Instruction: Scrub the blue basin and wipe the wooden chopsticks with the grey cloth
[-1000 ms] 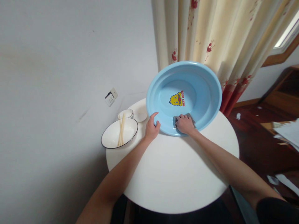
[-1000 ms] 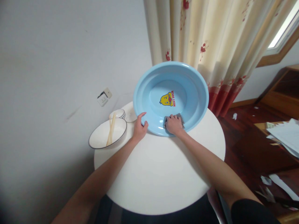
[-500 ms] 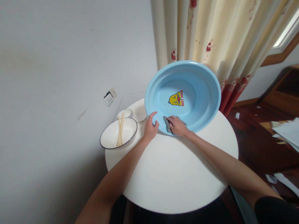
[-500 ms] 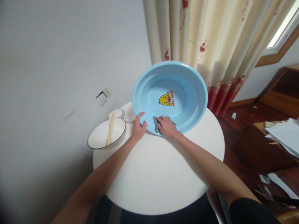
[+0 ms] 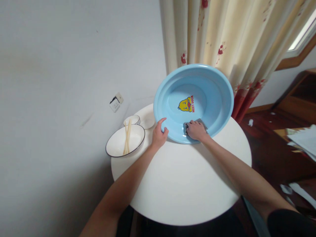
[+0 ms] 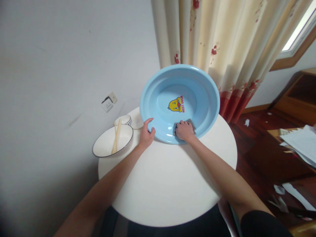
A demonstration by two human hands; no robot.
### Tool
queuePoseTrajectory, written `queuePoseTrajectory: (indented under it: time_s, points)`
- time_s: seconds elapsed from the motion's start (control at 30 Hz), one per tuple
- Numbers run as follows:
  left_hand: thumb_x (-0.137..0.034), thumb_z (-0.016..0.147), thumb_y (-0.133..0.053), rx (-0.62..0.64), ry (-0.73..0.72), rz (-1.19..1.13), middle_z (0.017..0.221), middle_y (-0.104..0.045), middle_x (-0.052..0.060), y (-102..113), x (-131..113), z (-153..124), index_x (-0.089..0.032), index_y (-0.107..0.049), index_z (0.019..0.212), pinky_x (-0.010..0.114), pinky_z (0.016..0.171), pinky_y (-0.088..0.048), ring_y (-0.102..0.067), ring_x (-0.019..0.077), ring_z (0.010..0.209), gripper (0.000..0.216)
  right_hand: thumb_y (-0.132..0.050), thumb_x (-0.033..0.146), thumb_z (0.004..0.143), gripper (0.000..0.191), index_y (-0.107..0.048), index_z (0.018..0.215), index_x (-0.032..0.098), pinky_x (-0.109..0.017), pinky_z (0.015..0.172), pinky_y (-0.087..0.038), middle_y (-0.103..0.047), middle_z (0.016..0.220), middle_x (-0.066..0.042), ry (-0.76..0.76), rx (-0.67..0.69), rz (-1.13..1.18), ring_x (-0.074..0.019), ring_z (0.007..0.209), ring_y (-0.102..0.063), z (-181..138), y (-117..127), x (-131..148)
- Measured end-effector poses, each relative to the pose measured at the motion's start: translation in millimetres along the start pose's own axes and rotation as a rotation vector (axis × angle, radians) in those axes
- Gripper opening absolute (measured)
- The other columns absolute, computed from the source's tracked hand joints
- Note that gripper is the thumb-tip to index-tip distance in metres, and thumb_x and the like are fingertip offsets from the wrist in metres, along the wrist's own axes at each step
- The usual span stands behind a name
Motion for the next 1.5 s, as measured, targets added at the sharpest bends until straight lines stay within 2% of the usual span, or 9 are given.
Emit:
queuePoseTrajectory:
  time_s: [0.2, 0.4, 0.53, 0.7, 0.77, 0.83, 0.97, 1.1, 1.5]
  points:
    - [-0.027, 0.098, -0.053, -0.040, -0.012, 0.019, 0.145, -0.062, 0.014, 2, 2, -3, -0.019, -0.048, 0.149, 0.031, 0.081, -0.057, -0.063, 0.0128, 0.074, 0.051, -0.041, 0.029, 0.103, 0.042, -0.066, 0.134, 0.016, -0.046, 0.103, -0.041, -0.062, 0.137, -0.019, 0.002, -0.018, -0.032, -0.0348, 0.126, -0.057, -1, 1, -3]
    - [-0.049, 0.106, -0.044, -0.010, -0.006, 0.013, 0.138, -0.067, 0.014, 0, 4, -2, -0.020, -0.052, 0.148, 0.032, 0.080, -0.056, -0.062, 0.0137, 0.073, 0.051, -0.038, 0.030, 0.104, 0.042, -0.066, 0.133, 0.017, -0.047, 0.102, -0.042, -0.062, 0.137, -0.018, -0.036, -0.015, -0.010, -0.0348, 0.126, -0.057, 3, -3, -2]
    - [-0.049, 0.108, -0.040, 0.024, -0.035, 0.017, 0.140, -0.066, 0.014, -3, -2, -2, -0.021, -0.054, 0.146, 0.033, 0.088, -0.055, -0.068, 0.0173, 0.089, 0.050, -0.037, 0.031, 0.104, 0.042, -0.066, 0.131, 0.018, -0.047, 0.102, -0.041, -0.062, 0.136, -0.019, -0.046, -0.033, -0.009, -0.0345, 0.127, -0.056, 2, -3, 0]
    - [-0.040, 0.105, -0.048, 0.046, -0.007, 0.005, 0.147, -0.061, 0.015, -9, -1, -5, -0.022, -0.048, 0.150, 0.029, 0.079, -0.056, -0.063, 0.0121, 0.073, 0.049, -0.038, 0.031, 0.105, 0.041, -0.067, 0.131, 0.020, -0.045, 0.103, -0.041, -0.064, 0.135, -0.017, -0.072, -0.045, 0.006, -0.0333, 0.126, -0.056, 2, -4, 0]
    - [-0.035, 0.105, -0.048, 0.037, -0.007, 0.000, 0.147, -0.061, 0.015, -9, 0, -5, -0.021, -0.049, 0.149, 0.031, 0.084, -0.057, -0.066, 0.0140, 0.080, 0.047, -0.038, 0.032, 0.105, 0.041, -0.067, 0.131, 0.020, -0.045, 0.103, -0.041, -0.064, 0.135, -0.017, -0.068, -0.048, 0.012, -0.0339, 0.126, -0.056, 2, -5, 0]
    - [-0.032, 0.104, -0.047, 0.020, -0.023, -0.004, 0.146, -0.061, 0.015, -7, 0, -4, -0.020, -0.050, 0.148, 0.035, 0.096, -0.056, -0.070, 0.0195, 0.103, 0.045, -0.038, 0.031, 0.104, 0.042, -0.065, 0.135, 0.020, -0.046, 0.103, -0.041, -0.063, 0.137, -0.018, -0.039, -0.040, 0.027, -0.0347, 0.126, -0.056, 2, -6, 4]
    - [-0.028, 0.103, -0.045, -0.002, -0.055, -0.017, 0.145, -0.061, 0.014, -4, -2, -2, -0.019, -0.050, 0.146, 0.042, 0.113, -0.050, -0.060, 0.0243, 0.133, 0.044, -0.037, 0.025, 0.104, 0.050, -0.051, 0.152, 0.024, -0.042, 0.104, -0.041, -0.058, 0.146, -0.013, 0.122, -0.017, 0.138, -0.0308, 0.126, -0.057, 0, -7, 28]
    - [-0.024, 0.102, -0.043, -0.007, -0.061, -0.016, 0.145, -0.061, 0.014, -2, -2, -1, -0.019, -0.049, 0.146, 0.043, 0.116, -0.048, -0.059, 0.0238, 0.136, 0.045, -0.037, 0.022, 0.103, 0.054, -0.045, 0.157, 0.021, -0.034, 0.109, -0.038, -0.057, 0.148, -0.011, 0.255, -0.056, 0.241, -0.0257, 0.129, -0.055, -5, -1, 49]
    - [-0.020, 0.100, -0.042, -0.017, -0.057, -0.030, 0.144, -0.062, 0.014, -2, 0, -1, -0.017, -0.051, 0.144, 0.044, 0.118, -0.046, -0.058, 0.0237, 0.136, 0.045, -0.039, 0.023, 0.103, 0.053, -0.049, 0.155, 0.017, -0.034, 0.109, -0.038, -0.060, 0.144, -0.013, 0.272, -0.111, 0.277, -0.0265, 0.125, -0.057, -4, 0, 50]
Point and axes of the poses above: each hand's wrist, its own z-axis towards the middle knuckle, its own y-axis out of the back of the hand, x = y × z, the point moved 10 cm from there along z, towards the middle knuckle
